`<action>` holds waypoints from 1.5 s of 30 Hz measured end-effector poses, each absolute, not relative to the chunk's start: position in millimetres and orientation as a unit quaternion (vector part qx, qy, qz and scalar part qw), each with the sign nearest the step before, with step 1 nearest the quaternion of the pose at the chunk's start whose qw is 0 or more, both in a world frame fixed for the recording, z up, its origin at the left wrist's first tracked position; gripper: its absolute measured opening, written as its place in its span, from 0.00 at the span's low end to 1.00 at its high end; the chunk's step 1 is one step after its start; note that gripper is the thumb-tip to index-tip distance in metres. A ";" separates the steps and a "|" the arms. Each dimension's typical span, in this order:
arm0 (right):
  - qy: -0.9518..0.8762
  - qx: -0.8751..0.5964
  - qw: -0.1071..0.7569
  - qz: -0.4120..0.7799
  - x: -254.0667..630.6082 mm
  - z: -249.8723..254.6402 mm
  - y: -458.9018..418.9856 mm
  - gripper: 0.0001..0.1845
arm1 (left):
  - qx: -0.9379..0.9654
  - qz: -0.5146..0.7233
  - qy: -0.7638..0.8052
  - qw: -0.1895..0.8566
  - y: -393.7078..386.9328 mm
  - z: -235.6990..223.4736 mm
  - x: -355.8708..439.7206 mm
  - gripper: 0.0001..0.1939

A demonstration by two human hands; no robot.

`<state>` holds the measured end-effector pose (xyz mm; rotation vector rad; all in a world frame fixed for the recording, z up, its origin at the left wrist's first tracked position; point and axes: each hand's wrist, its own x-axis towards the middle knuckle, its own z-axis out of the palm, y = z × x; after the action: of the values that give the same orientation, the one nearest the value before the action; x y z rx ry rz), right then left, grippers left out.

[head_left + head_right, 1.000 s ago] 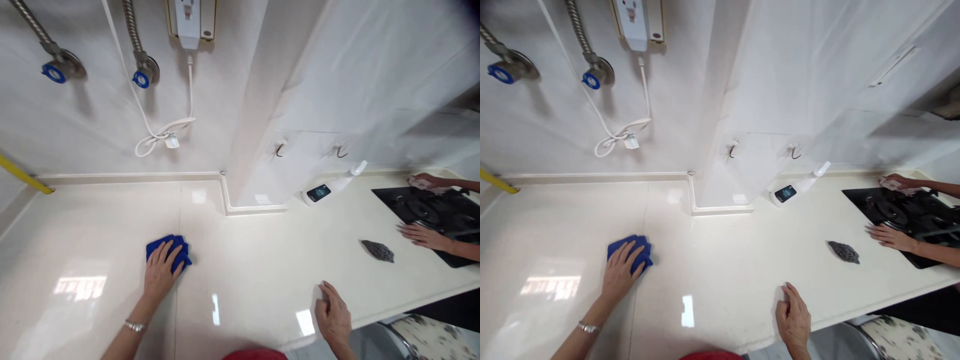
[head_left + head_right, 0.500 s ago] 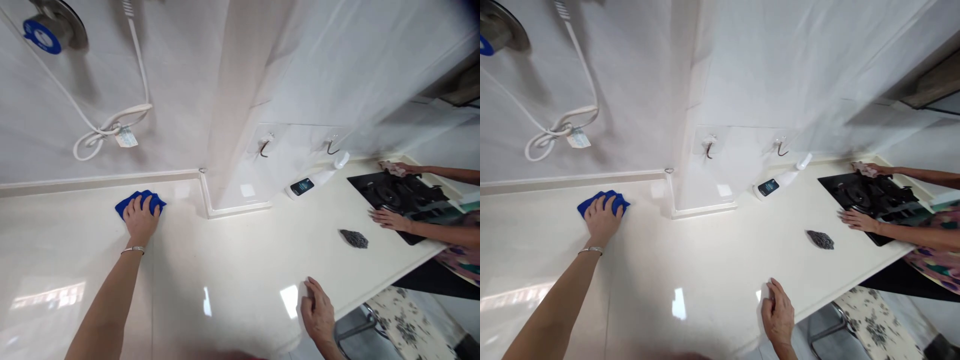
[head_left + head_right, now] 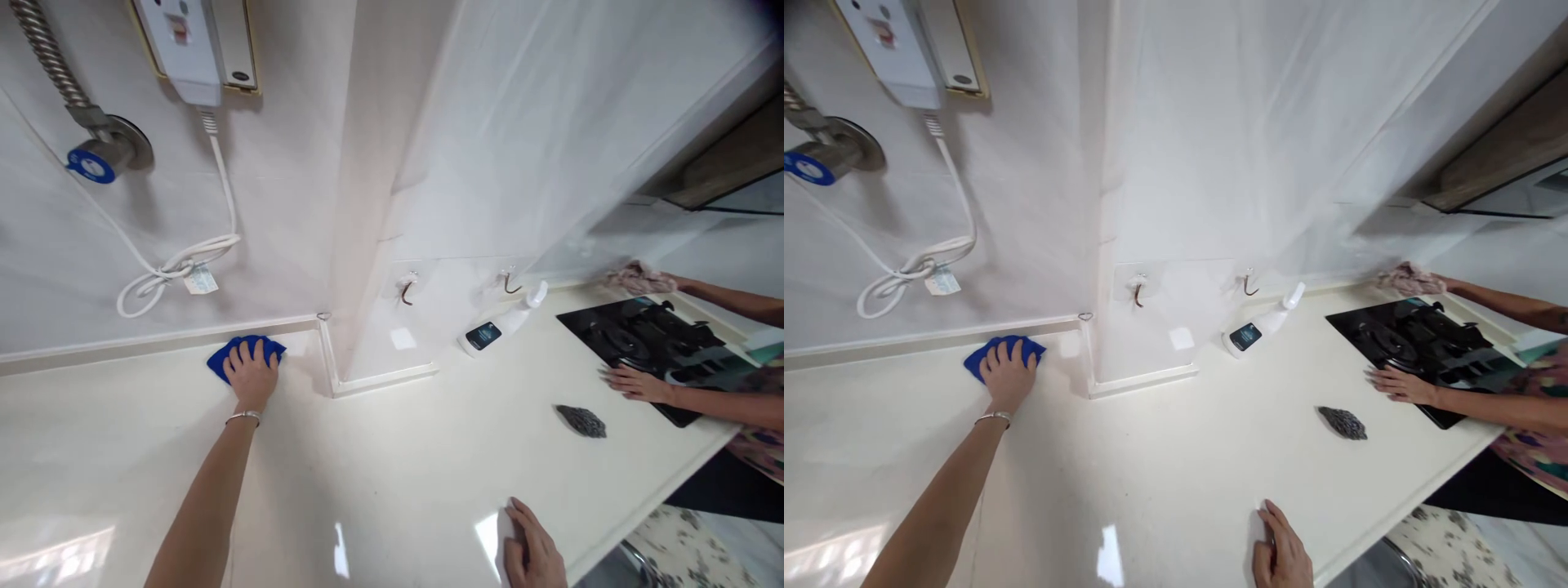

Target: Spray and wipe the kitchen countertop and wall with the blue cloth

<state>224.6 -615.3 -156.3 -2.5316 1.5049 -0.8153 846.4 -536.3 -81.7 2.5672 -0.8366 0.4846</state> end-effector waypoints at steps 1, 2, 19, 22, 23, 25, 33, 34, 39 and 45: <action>0.491 -0.827 0.045 -0.269 225.9 -155.5 -614.8 0.21 | 0.911 0.170 -0.319 0.200 -535.6 -82.2 843.2 0.29; 0.489 -0.828 0.046 -0.272 227.3 -154.7 -614.3 0.20 | 0.904 0.167 -0.337 0.202 -534.7 -82.7 839.5 0.29; 0.487 -0.802 0.047 -0.341 251.8 -142.2 -612.1 0.22 | 0.788 0.152 -0.566 0.187 -476.8 -92.6 634.9 0.26; 0.484 -0.796 0.041 -0.360 254.5 -140.9 -613.8 0.24 | 0.750 0.174 -0.605 0.202 -478.3 -99.5 585.2 0.26; 0.483 -0.795 0.039 -0.366 255.1 -140.6 -614.5 0.25 | 0.734 0.183 -0.620 0.208 -480.6 -101.4 569.3 0.26; 0.484 -0.792 0.037 -0.371 256.2 -140.1 -615.7 0.26 | 0.697 0.198 -0.655 0.216 -486.5 -103.9 541.3 0.27; 0.489 -0.785 0.040 -0.380 256.8 -139.4 -619.4 0.25 | 0.616 0.216 -0.716 0.248 -494.6 -103.8 519.6 0.22; 0.487 -0.785 0.042 -0.381 255.1 -140.0 -619.1 0.25 | 0.612 0.210 -0.722 0.245 -487.6 -102.7 524.5 0.21; 0.477 -0.793 0.056 -0.375 246.0 -146.0 -616.7 0.21 | 0.669 0.150 -0.697 0.212 -420.0 -98.1 567.2 0.20; 0.469 -0.802 0.047 -0.368 245.6 -143.2 -613.9 0.19 | 0.833 0.101 -0.494 0.229 -296.5 -99.8 673.0 0.21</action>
<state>245.6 -613.9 -143.2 -2.4462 1.4318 -1.1220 673.0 -296.5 -99.8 2.2929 -1.3594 0.2785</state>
